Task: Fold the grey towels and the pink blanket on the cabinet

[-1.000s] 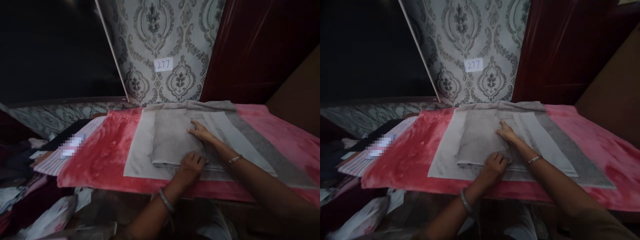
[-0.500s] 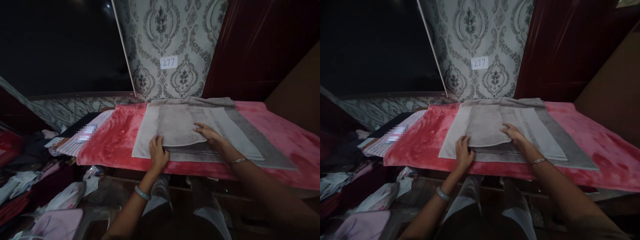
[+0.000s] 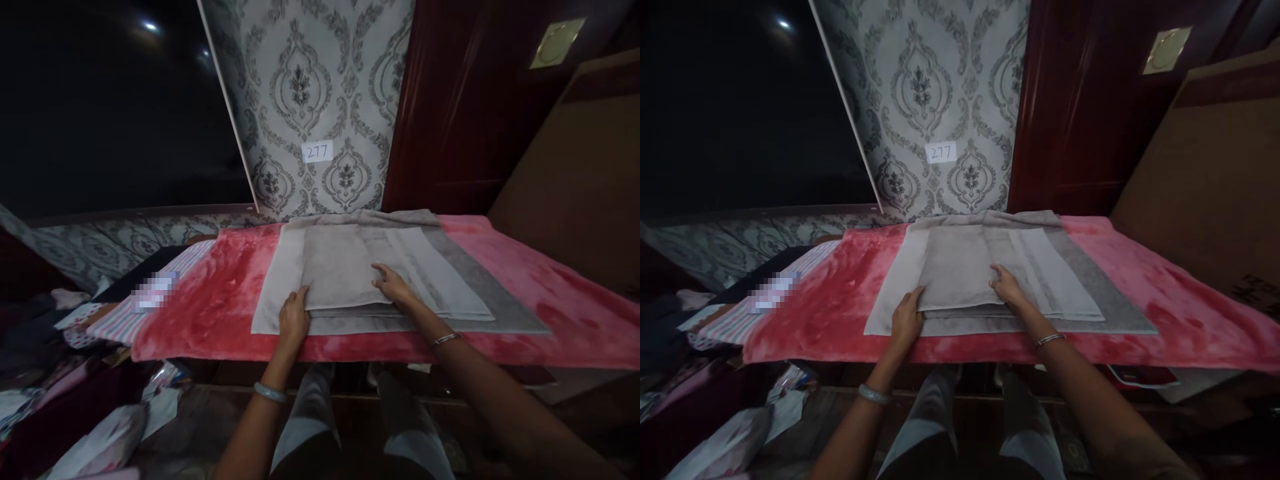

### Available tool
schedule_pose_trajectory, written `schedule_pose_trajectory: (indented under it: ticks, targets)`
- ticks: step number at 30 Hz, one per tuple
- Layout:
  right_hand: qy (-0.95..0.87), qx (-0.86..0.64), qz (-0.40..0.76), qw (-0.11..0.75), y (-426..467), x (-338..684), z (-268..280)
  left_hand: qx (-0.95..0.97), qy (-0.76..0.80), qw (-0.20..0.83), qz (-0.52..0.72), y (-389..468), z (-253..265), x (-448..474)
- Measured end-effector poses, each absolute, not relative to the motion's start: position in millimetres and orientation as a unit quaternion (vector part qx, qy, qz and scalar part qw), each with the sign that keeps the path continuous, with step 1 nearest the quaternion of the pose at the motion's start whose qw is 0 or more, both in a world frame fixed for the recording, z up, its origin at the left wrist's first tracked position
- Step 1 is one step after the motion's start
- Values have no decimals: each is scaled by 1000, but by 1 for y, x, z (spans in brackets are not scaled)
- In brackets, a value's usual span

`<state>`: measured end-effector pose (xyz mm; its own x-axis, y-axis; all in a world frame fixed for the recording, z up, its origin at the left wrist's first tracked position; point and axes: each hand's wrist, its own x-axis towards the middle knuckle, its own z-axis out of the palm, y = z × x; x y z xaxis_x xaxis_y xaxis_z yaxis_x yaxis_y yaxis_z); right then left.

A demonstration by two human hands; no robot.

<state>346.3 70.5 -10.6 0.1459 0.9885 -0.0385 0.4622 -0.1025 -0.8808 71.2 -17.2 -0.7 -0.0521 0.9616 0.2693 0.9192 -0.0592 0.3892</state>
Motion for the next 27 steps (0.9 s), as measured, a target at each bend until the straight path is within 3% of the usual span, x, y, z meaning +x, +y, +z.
schedule_pose_trajectory:
  ticks: [6,9,15,18,21,24,27]
  targets:
    - [-601,-654,298,349,70,345,-8,703,650,58,284,-11,-14,58]
    - [-628,-661,260,317,66,347,2,728,605,119,301,-2,-15,38]
    - [-706,-637,137,279,50,325,29,798,492,200,284,31,29,16]
    - [-765,-606,61,207,38,306,20,844,419,241,230,49,44,33]
    - [-781,-601,62,160,26,296,-3,832,502,149,182,58,27,52]
    - [-778,-600,63,176,21,295,-20,825,546,51,133,57,-6,57]
    - [-769,-602,70,204,22,298,-24,839,531,17,120,56,-27,49]
